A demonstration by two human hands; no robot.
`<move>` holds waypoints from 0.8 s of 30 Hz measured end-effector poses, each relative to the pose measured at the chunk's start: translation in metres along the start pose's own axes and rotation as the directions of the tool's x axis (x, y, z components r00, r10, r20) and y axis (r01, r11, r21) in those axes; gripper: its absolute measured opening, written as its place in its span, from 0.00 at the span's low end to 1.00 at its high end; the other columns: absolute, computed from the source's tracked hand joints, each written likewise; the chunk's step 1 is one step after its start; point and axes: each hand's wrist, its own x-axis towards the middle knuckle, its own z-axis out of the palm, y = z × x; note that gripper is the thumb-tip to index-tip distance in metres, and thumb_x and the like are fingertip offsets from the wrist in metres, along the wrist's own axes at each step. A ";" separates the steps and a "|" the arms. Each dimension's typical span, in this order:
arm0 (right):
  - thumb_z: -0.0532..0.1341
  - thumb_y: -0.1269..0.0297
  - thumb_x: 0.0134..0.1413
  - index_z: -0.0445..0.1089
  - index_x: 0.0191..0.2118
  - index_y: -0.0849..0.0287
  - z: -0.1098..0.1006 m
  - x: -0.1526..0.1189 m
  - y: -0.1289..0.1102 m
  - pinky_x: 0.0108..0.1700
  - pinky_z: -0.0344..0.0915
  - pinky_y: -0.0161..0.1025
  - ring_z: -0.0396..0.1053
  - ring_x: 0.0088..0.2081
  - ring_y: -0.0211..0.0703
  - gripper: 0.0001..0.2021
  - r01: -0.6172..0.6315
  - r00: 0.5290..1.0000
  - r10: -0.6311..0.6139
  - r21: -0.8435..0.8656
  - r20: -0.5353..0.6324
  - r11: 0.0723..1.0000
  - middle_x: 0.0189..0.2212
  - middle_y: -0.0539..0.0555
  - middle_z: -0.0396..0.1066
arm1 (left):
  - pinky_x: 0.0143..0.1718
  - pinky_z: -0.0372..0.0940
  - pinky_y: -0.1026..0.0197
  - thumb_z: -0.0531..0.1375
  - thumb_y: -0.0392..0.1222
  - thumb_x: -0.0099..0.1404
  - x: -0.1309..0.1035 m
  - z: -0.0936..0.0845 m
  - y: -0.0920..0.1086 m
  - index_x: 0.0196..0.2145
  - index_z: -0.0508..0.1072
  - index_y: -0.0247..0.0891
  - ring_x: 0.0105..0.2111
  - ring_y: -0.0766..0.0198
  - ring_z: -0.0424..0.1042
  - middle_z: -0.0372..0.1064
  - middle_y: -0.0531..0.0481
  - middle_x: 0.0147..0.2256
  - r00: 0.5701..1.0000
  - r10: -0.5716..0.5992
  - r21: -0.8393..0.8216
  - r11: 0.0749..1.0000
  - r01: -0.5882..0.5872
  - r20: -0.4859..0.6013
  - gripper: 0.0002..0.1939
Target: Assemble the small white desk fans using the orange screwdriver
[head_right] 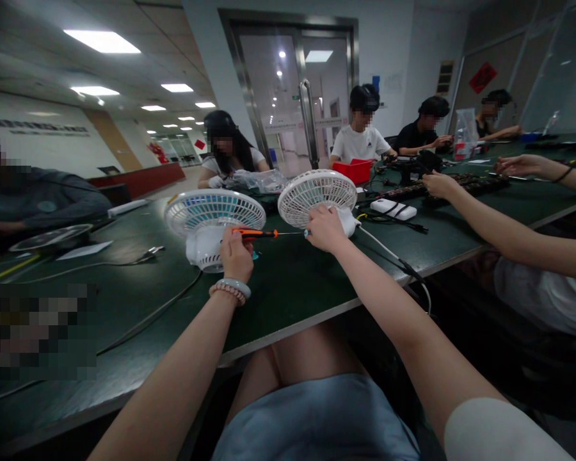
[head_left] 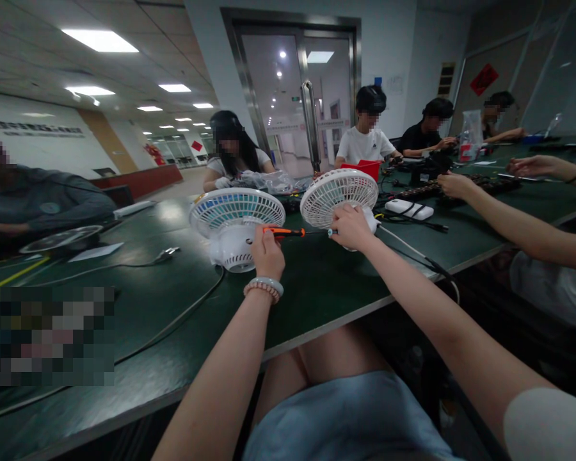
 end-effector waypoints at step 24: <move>0.56 0.58 0.51 0.75 0.34 0.56 0.000 0.000 0.000 0.45 0.49 0.49 0.54 0.47 0.53 0.13 -0.002 1.000 0.002 -0.006 -0.010 1.000 0.43 0.58 0.65 | 0.28 0.54 0.63 0.45 0.47 0.65 0.000 -0.010 0.014 0.31 0.66 0.38 0.24 0.66 0.61 0.63 0.51 0.23 0.996 0.084 0.294 0.953 -0.080 0.000 0.15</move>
